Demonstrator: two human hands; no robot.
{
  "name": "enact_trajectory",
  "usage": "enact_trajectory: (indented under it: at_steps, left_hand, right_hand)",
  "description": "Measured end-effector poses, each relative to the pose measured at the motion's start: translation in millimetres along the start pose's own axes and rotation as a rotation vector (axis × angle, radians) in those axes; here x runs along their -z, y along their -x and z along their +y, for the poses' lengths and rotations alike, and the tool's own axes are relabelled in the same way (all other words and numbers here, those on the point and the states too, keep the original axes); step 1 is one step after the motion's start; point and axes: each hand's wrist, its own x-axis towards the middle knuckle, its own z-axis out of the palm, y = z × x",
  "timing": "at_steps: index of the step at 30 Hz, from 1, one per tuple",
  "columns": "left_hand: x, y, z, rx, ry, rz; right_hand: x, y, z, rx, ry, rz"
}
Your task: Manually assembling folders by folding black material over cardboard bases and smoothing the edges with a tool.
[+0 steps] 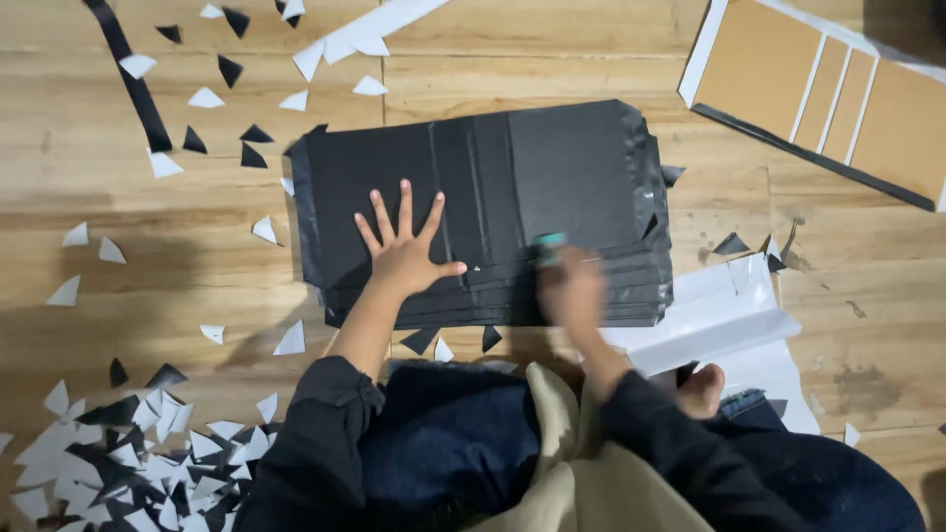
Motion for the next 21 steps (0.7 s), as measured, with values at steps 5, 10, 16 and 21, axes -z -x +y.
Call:
enact_trajectory:
  at_steps: [5,10,16,21]
  left_hand:
    - [6.6,-2.0,-1.4,-0.005,-0.014,0.015]
    - [10.4,-4.6,-15.0,-0.012,-0.003,-0.015]
    - [12.9,-19.6,-30.9,-0.059,-0.101,0.118]
    - [3.3,-28.9,-29.2,-0.163,-0.202,0.299]
  right_hand:
    - [9.4,1.2,-73.2,0.374,0.096,-0.015]
    - [53.6,-37.2,35.0,-0.005,0.144,0.029]
    - [31.4,-25.3,-14.5,0.088,0.098,0.063]
    - [-40.0,23.7,-112.8,0.683,0.167,-0.05]
